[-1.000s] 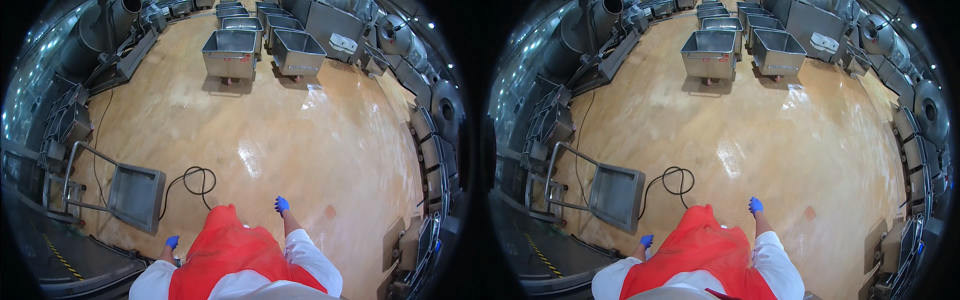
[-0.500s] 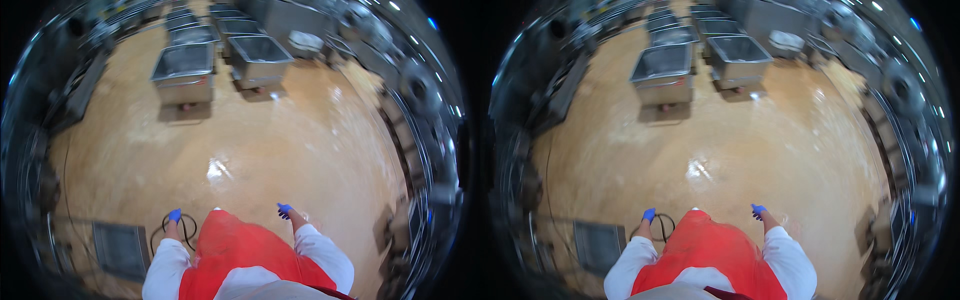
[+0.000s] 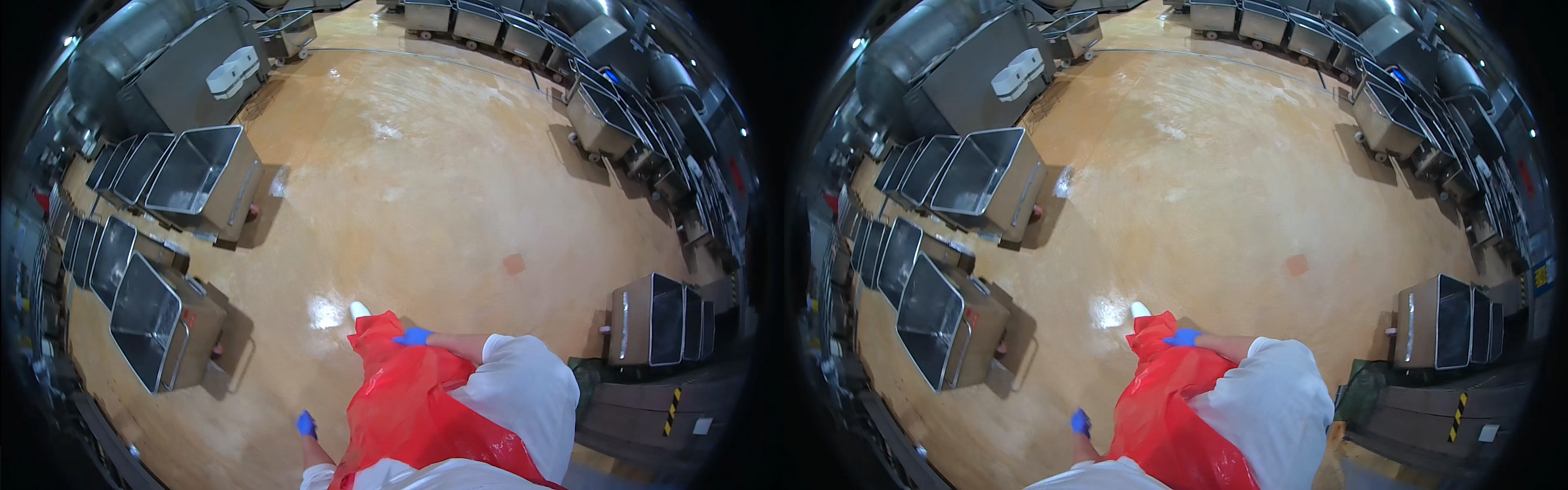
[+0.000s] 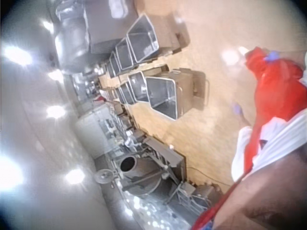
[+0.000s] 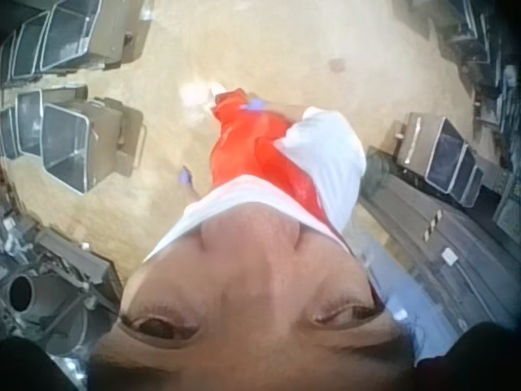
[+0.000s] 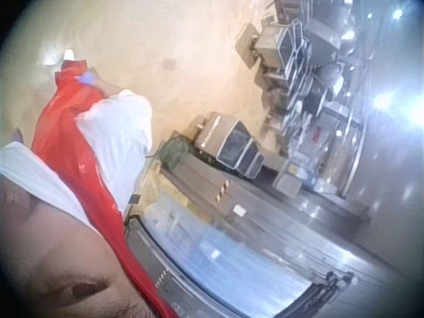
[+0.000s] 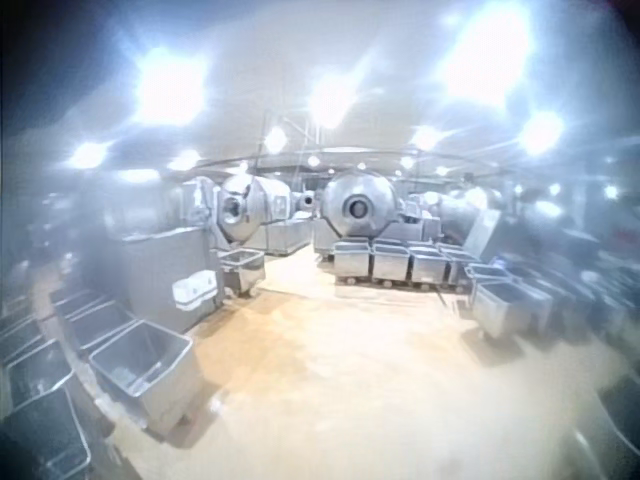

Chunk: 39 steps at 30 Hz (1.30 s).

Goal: The person opens a door, moves a metal bin into a large stainless steel tank, and uses a long-handled squeegee to push soapy water across the tank floor. The person repeatedly sweeps the liquid toward a drain area.

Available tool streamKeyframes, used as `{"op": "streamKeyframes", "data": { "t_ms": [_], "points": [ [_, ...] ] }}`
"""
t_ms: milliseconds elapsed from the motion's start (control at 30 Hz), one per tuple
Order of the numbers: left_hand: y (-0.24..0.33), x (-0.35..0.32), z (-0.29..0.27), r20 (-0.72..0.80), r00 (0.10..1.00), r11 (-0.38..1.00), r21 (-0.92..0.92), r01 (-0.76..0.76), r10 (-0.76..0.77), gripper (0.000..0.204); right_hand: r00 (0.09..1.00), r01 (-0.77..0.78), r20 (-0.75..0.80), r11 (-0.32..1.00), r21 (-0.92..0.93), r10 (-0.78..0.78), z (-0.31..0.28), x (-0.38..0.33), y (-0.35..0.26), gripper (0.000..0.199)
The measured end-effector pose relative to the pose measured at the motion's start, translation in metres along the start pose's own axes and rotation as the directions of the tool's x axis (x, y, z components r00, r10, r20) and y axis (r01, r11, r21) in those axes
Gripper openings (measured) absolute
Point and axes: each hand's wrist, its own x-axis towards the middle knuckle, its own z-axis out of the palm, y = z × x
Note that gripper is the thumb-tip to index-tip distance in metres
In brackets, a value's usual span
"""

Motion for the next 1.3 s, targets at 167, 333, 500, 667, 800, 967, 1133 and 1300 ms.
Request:
{"op": "streamKeyframes", "data": {
  "t_ms": [167, 333, 500, 667, 800, 967, 1133, 1300],
  "points": [
    [0.083, -0.002, -0.017, 0.031, 0.926, 0.907, 0.218, 0.361, -0.376, 0.026, 0.994, 0.099, -0.026, 0.981, -0.169, -0.105, -0.12, 0.107, -0.131, 0.089],
    [0.179, 0.049, -0.048, 0.017, 0.95, 0.948, 0.069, 0.31, -0.312, 0.041, 0.961, 0.252, -0.069, 0.951, -0.177, -0.267, -0.227, 0.227, -0.298, 0.083],
    [0.218, 0.111, -0.072, -0.026, 0.927, 0.928, 0.014, 0.373, -0.373, 0.049, 0.915, 0.382, -0.08, 0.913, -0.143, -0.395, -0.27, 0.296, -0.437, 0.077],
    [0.212, 0.181, -0.103, 0.095, 0.985, 0.967, 0.224, 0.118, -0.143, 0.033, 0.918, 0.369, -0.075, 0.909, -0.192, -0.389, -0.221, 0.385, -0.476, 0.074],
    [0.203, 0.239, -0.134, 0.064, 0.997, 0.998, 0.035, -0.047, 0.045, 0.031, 0.984, 0.032, 0.166, 0.989, 0.145, -0.056, -0.188, 0.408, -0.503, 0.064],
    [0.172, 0.333, -0.198, -0.345, 0.938, 0.997, -0.049, -0.058, 0.038, 0.031, 0.941, 0.116, 0.331, 0.985, -0.125, -0.069, -0.139, 0.482, -0.594, 0.063],
    [0.22, 0.277, -0.175, -0.359, 0.86, 0.687, -0.726, -0.013, -0.363, 0.039, 0.862, 0.481, 0.399, 0.755, -0.446, -0.314, -0.068, 0.566, -0.674, 0.055],
    [0.149, 0.159, -0.036, -0.325, 0.646, 0.435, -0.9, 0.013, -0.691, 0.041, 0.435, 0.843, 0.582, 0.085, -0.531, -0.687, 0.074, 0.611, -0.816, 0.056]
  ]
}}
